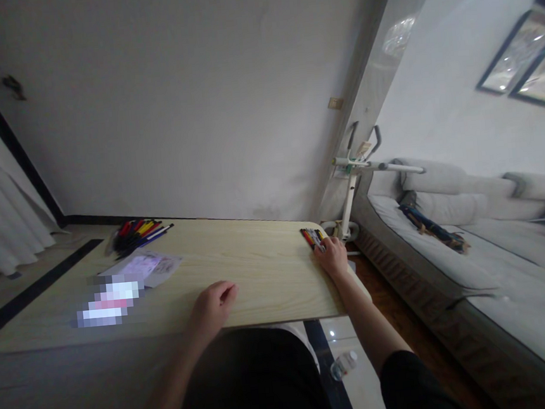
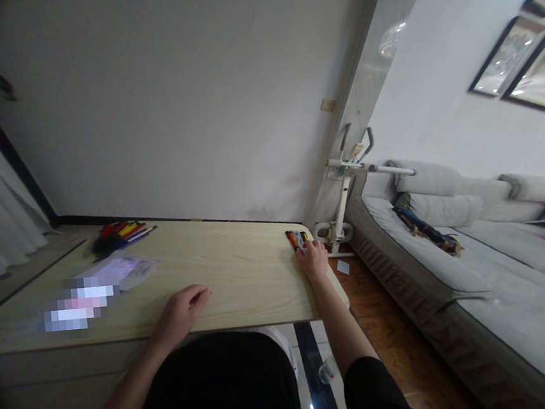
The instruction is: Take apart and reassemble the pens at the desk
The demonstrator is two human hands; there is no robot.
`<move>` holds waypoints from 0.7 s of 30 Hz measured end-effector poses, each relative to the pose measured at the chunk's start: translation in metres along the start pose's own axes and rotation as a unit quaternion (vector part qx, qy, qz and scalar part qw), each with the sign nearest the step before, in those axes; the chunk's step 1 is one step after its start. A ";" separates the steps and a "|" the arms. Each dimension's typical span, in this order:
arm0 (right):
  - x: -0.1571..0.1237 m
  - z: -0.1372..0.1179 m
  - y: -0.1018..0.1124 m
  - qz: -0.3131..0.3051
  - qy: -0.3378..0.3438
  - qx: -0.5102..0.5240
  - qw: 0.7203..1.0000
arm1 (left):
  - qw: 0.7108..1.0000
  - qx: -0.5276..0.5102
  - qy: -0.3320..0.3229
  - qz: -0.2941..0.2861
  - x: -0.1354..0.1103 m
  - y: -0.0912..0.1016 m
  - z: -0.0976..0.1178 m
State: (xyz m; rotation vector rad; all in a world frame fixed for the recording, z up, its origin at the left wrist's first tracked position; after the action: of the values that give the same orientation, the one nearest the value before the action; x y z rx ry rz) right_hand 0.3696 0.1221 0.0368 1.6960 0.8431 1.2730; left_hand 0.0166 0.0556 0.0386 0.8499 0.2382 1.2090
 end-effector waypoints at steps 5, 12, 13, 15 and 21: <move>0.003 -0.003 -0.005 -0.030 -0.012 -0.012 0.999 | 1.000 0.004 0.004 0.006 0.000 0.000 -0.001; 0.006 0.001 -0.016 -0.069 -0.041 -0.002 0.997 | 1.000 -0.005 0.001 0.000 0.000 -0.002 -0.002; 0.007 0.001 -0.017 -0.074 -0.039 0.002 0.997 | 1.000 -0.005 0.001 0.000 0.000 -0.002 -0.002; 0.008 0.001 -0.019 -0.077 -0.031 0.008 0.997 | 1.000 -0.009 -0.002 -0.001 0.000 -0.001 -0.001; 0.009 -0.001 -0.018 -0.075 -0.018 0.010 0.997 | 1.000 -0.006 -0.003 0.005 0.000 0.000 0.000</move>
State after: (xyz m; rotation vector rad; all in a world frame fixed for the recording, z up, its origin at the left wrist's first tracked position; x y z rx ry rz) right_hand 0.3707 0.1372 0.0243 1.6344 0.9458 1.1325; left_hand 0.0169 0.0557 0.0384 0.8442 0.2214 1.2168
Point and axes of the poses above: each hand's wrist, its own x-axis towards the middle knuckle, its own y-axis out of the back of the hand, z = x × y, the point moved 7 cm from there along x, towards the middle knuckle, and after that the axes turned 9 degrees about -z, right-handed, at the moved point
